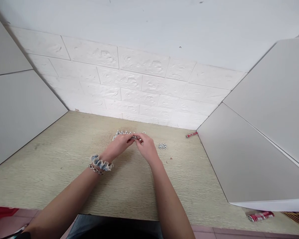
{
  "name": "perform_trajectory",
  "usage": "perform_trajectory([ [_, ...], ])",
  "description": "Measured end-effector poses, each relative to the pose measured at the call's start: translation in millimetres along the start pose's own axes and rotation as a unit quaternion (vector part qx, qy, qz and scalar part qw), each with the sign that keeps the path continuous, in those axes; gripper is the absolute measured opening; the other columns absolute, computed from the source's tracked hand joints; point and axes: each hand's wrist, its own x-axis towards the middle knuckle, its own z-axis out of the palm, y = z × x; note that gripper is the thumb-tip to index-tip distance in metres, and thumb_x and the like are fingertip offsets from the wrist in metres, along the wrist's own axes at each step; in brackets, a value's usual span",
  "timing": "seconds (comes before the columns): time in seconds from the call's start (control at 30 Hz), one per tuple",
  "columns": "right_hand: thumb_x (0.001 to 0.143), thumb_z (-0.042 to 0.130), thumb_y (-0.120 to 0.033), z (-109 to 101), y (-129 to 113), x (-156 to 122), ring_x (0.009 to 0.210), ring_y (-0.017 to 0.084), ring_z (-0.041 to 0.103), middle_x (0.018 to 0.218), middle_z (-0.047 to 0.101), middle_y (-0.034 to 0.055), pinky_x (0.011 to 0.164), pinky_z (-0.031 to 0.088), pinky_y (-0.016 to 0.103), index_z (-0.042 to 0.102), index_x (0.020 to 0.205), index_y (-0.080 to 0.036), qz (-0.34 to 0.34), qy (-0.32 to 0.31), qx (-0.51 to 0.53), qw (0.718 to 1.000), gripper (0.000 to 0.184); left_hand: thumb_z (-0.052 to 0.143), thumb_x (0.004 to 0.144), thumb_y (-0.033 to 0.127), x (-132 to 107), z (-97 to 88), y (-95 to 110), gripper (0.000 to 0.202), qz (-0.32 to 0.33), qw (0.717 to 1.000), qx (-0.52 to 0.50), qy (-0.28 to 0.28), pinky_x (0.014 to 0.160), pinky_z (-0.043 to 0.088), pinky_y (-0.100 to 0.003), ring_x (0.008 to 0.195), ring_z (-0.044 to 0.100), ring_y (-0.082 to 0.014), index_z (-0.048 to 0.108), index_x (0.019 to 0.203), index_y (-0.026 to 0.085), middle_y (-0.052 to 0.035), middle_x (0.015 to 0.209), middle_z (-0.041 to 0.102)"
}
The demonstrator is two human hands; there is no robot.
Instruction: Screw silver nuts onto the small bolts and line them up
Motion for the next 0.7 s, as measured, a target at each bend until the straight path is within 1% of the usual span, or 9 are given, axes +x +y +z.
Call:
perform_trajectory([
  [0.07, 0.08, 0.042, -0.041, -0.7, 1.5, -1.3, 0.064, 0.015, 0.055, 0.068, 0.061, 0.0023, 0.058, 0.038, 0.026, 0.061, 0.073, -0.021, 0.047, -0.003, -0.061, 0.997, 0.029, 0.038, 0.086, 0.023, -0.3, 3.1, -0.2, 0.024, 0.0, 1.0, 0.005, -0.003, 0.064, 0.04, -0.024, 0.071, 0.057, -0.0145, 0.056, 0.102, 0.018, -0.0038, 0.082, 0.064],
  [0.17, 0.084, 0.029, -0.05, -3.1, 3.2, -3.3, 0.048, 0.015, 0.048, 0.045, 0.049, 0.0027, 0.05, 0.032, 0.026, 0.047, 0.043, -0.02, 0.141, 0.026, -0.135, 0.98, 0.054, 0.039, 0.086, 0.024, 0.1, 6.4, -1.7, 0.027, -0.003, 1.0, 0.013, -0.001, 0.064, 0.04, -0.024, 0.072, 0.057, -0.0151, 0.055, 0.106, 0.017, -0.0047, 0.083, 0.064],
  [0.23, 0.084, 0.028, -0.051, -4.4, 2.9, -3.3, 0.045, 0.014, 0.045, 0.043, 0.046, 0.0013, 0.048, 0.031, 0.026, 0.046, 0.044, -0.019, 0.148, 0.045, -0.117, 0.981, 0.054, 0.04, 0.086, 0.025, 0.8, 6.1, -2.5, 0.027, -0.005, 1.0, 0.017, 0.001, 0.064, 0.04, -0.024, 0.073, 0.057, -0.0155, 0.054, 0.107, 0.017, -0.0048, 0.084, 0.064],
  [0.3, 0.082, 0.035, -0.049, -4.7, 1.5, -2.1, 0.047, 0.013, 0.046, 0.047, 0.049, -0.0009, 0.049, 0.033, 0.024, 0.054, 0.058, -0.02, 0.111, 0.052, -0.066, 0.99, 0.042, 0.04, 0.086, 0.024, 1.3, 3.7, -2.2, 0.025, -0.002, 1.0, 0.017, 0.001, 0.064, 0.04, -0.024, 0.074, 0.057, -0.0156, 0.055, 0.104, 0.017, -0.0047, 0.084, 0.064],
  [0.37, 0.077, 0.045, -0.043, -3.8, -0.4, -0.6, 0.053, 0.012, 0.049, 0.059, 0.056, -0.0022, 0.052, 0.036, 0.023, 0.058, 0.08, -0.021, 0.063, 0.047, -0.013, 0.997, 0.026, 0.039, 0.086, 0.023, 1.2, 0.6, -0.8, 0.024, 0.003, 1.0, 0.013, -0.001, 0.065, 0.04, -0.024, 0.072, 0.057, -0.015, 0.055, 0.103, 0.018, -0.0038, 0.082, 0.064],
  [0.47, 0.075, 0.049, -0.034, -1.9, -1.5, 0.1, 0.066, 0.011, 0.055, 0.08, 0.062, -0.0004, 0.061, 0.041, 0.023, 0.056, 0.097, -0.023, 0.007, 0.014, 0.028, 0.999, 0.025, 0.039, 0.086, 0.023, 0.3, -1.7, 1.6, 0.024, 0.005, 1.0, 0.006, 0.003, 0.066, 0.04, -0.024, 0.071, 0.057, -0.0145, 0.055, 0.104, 0.019, -0.0032, 0.082, 0.064],
  [0.53, 0.079, 0.044, -0.036, -1.2, -0.2, -1.2, 0.067, 0.013, 0.056, 0.077, 0.063, 0.0014, 0.061, 0.04, 0.024, 0.059, 0.087, -0.022, 0.009, -0.003, 0.004, 1.0, 0.022, 0.039, 0.086, 0.023, -0.4, -1.1, 2.0, 0.023, 0.007, 1.0, 0.009, 0.005, 0.066, 0.04, -0.025, 0.071, 0.057, -0.015, 0.055, 0.103, 0.019, -0.0037, 0.082, 0.063],
  [0.63, 0.084, 0.03, -0.046, -1.9, 3.0, -3.9, 0.051, 0.014, 0.05, 0.051, 0.055, 0.0032, 0.053, 0.036, 0.026, 0.053, 0.053, -0.019, 0.084, 0.015, -0.077, 0.993, 0.048, 0.039, 0.086, 0.023, -0.3, 0.5, 0.3, 0.024, 0.012, 1.0, 0.019, 0.008, 0.067, 0.041, -0.026, 0.074, 0.057, -0.0161, 0.054, 0.104, 0.018, -0.0049, 0.082, 0.063],
  [0.7, 0.085, 0.026, -0.049, -2.8, 3.4, -4.7, 0.046, 0.013, 0.047, 0.044, 0.05, 0.0024, 0.05, 0.034, 0.026, 0.048, 0.047, -0.019, 0.11, 0.033, -0.085, 0.99, 0.053, 0.039, 0.086, 0.024, 0.3, 0.6, -1.5, 0.025, 0.013, 1.0, 0.02, 0.011, 0.068, 0.041, -0.026, 0.075, 0.057, -0.0163, 0.053, 0.105, 0.018, -0.0051, 0.083, 0.063],
])
